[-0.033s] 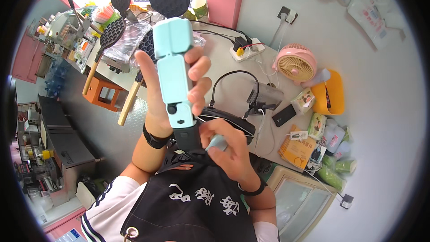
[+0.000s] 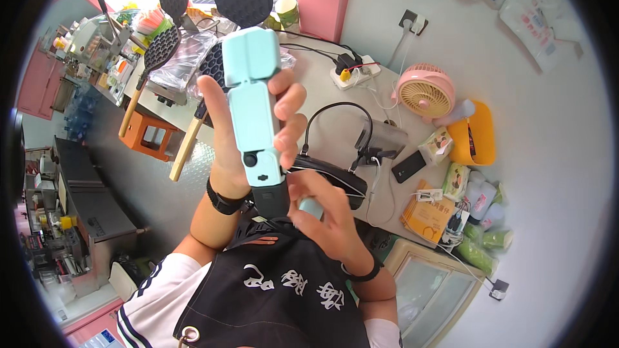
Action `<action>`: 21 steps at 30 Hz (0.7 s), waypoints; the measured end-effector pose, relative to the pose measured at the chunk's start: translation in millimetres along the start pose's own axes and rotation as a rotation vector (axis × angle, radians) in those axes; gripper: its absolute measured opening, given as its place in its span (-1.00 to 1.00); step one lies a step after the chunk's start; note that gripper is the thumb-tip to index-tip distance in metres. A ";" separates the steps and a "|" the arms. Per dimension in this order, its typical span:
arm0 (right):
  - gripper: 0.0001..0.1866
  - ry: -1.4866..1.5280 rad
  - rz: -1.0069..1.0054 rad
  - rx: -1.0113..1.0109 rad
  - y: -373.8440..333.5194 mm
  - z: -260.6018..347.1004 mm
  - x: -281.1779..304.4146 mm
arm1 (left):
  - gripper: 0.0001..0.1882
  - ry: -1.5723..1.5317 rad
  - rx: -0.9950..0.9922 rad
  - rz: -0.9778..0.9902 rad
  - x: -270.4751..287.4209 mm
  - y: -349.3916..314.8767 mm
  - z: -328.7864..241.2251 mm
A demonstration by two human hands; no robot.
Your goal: Assemble a small gimbal camera into a protective case and pack it into a handbag.
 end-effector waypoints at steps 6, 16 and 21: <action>-0.57 0.103 0.048 -0.116 -0.3 -7.5 -19.4 | -0.22 0.301 0.008 0.049 2.9 0.1 8.3; -0.58 0.495 0.031 -0.078 -10.0 -9.4 -22.7 | -0.29 0.571 0.050 -0.127 7.2 -9.1 24.4; -0.54 0.492 0.065 -0.080 -15.1 -15.7 -22.2 | -0.32 0.547 0.069 -0.043 10.0 -15.4 30.4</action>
Point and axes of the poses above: each hand's wrist, its own y-axis towards the middle knuckle, its own x-axis out of the back of the hand, z = x × y, the point moved 10 cm from there along y, towards the middle knuckle, and after that the axes turned 9 degrees about -y, right-handed, at the moved point
